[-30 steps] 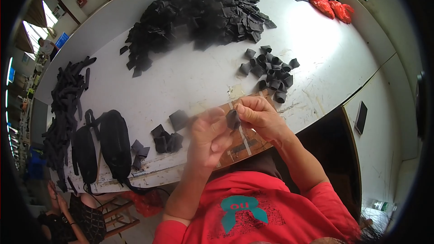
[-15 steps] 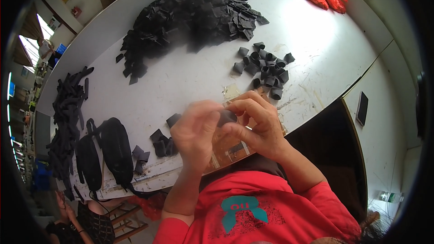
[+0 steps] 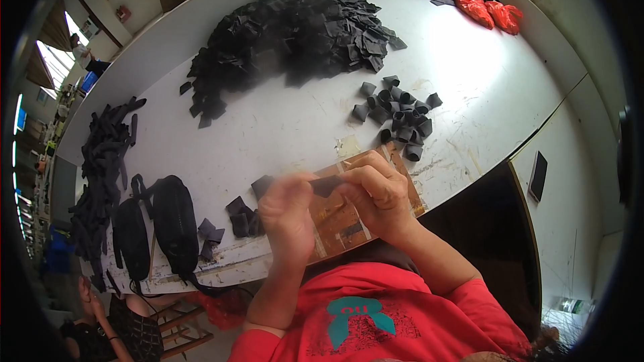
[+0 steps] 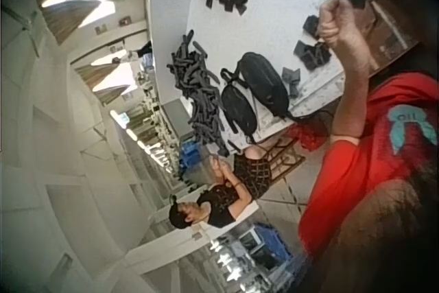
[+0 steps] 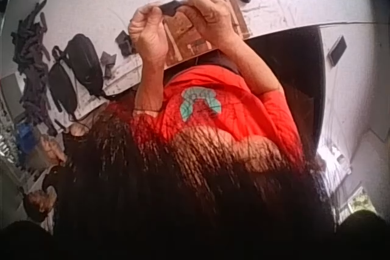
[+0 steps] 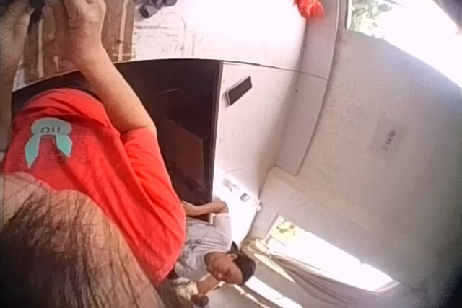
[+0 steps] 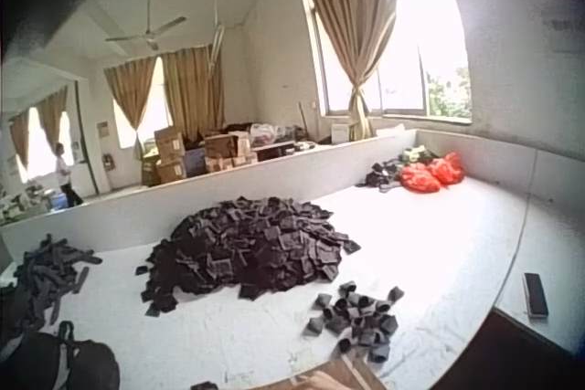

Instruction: The person is assembling small black fabric pieces at a workbench using a glue stick.

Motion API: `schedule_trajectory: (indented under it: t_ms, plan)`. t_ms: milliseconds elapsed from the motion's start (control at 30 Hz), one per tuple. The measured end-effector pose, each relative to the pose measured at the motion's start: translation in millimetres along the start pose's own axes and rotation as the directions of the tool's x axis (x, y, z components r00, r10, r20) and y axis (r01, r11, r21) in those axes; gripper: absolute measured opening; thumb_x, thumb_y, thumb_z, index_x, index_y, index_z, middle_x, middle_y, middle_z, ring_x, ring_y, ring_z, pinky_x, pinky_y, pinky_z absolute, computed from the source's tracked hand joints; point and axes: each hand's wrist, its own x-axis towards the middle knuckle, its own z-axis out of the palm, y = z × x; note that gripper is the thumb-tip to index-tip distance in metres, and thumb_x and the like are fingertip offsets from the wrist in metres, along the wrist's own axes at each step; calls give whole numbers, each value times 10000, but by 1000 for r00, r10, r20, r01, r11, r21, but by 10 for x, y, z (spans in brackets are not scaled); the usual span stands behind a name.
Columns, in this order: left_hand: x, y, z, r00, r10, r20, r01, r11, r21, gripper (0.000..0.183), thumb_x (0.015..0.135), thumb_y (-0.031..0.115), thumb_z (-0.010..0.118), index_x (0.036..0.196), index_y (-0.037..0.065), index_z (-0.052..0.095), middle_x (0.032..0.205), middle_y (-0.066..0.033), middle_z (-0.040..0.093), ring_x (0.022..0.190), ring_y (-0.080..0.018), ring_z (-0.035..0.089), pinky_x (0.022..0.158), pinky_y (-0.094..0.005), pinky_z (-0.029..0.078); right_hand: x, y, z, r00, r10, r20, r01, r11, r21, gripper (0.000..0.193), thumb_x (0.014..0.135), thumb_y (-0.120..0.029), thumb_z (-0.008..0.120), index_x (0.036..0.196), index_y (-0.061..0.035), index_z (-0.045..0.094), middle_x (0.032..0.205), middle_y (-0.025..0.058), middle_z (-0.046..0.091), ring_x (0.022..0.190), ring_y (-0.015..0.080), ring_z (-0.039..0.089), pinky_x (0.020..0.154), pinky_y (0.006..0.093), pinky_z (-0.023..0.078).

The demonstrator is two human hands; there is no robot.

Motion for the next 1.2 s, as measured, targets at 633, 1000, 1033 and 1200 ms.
schedule_trajectory:
  t_ms: [633, 1000, 1033, 1200]
  plan:
    - [25, 21, 47, 980, -89, 179, 25, 943, 332, 100, 899, 31, 579, 966, -31, 622, 777, -30, 624, 683, -69, 554, 626, -208, 447, 7, -22, -29, 999, -7, 43, 8, 999, -42, 216, 665, 39, 681, 851, -28, 594, 722, 88, 558, 617, 263, 560, 520, 348, 448]
    - [33, -556, -858, 991, 85, -107, 39, 579, 814, 82, 853, 41, 621, 899, -27, 613, 742, -54, 626, 616, -81, 567, 559, -228, 482, -47, 339, -155, 883, 462, -84, -368, 792, 488, 136, 911, -133, 600, 865, -6, 613, 650, -17, 547, 561, 50, 468, 509, 194, 349]
    - [29, -592, -920, 990, 135, -36, -29, 451, 892, 109, 826, 33, 642, 912, -26, 610, 750, -65, 628, 612, -87, 568, 558, -237, 487, -81, 500, -155, 820, 565, -97, -423, 710, 563, 168, 925, -165, 591, 875, -6, 617, 648, -24, 545, 557, 36, 459, 509, 182, 345]
    - [-7, -798, -902, 990, 97, 104, -112, 78, 991, 272, 718, 101, 735, 887, 2, 546, 859, -167, 582, 719, -326, 596, 640, -396, 501, -487, 1215, -172, 599, 800, -25, -720, 552, 421, 253, 949, -232, 545, 989, 11, 607, 738, -11, 557, 590, 36, 469, 502, 188, 380]
